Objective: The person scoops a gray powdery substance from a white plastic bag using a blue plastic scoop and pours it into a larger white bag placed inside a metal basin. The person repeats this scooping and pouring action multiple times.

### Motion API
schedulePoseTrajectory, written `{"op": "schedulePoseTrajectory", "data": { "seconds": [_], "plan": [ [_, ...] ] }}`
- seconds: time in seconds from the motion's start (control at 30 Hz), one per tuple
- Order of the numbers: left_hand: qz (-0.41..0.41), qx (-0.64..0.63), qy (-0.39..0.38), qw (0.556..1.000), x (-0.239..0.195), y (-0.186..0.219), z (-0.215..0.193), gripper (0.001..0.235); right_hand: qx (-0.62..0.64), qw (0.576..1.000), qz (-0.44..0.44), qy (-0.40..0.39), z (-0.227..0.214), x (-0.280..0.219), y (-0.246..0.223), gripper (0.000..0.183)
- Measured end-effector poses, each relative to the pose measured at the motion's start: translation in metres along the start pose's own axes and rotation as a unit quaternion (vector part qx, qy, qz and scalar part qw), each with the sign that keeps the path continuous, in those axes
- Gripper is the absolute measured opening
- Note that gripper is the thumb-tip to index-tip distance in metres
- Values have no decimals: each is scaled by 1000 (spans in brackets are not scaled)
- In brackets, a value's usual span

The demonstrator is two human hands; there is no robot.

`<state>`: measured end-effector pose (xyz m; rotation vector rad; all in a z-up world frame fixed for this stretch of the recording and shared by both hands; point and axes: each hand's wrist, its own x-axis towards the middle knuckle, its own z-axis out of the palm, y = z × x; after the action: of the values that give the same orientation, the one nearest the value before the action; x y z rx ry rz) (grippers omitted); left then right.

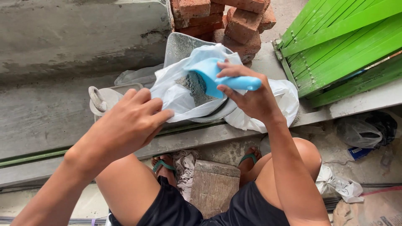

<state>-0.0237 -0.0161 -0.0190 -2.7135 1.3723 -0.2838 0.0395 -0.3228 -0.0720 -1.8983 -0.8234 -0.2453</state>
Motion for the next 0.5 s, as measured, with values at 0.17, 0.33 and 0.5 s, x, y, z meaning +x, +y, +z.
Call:
{"op": "schedulePoseTrajectory", "data": {
  "seconds": [0.17, 0.33, 0.5],
  "plan": [
    [0, -31, 61, 998, 12, 2, -6, 8, 53, 992, 12, -111, -24, -1, -13, 14],
    [-94, -239, 201, 945, 37, -19, -3, 29, 32, 997, -4, -72, -31, -5, -9, 13],
    [-419, -267, -197, 845, 69, -56, 23, 97, 55, 998, 24, -12, 7, 4, 2, 7]
  ]
}}
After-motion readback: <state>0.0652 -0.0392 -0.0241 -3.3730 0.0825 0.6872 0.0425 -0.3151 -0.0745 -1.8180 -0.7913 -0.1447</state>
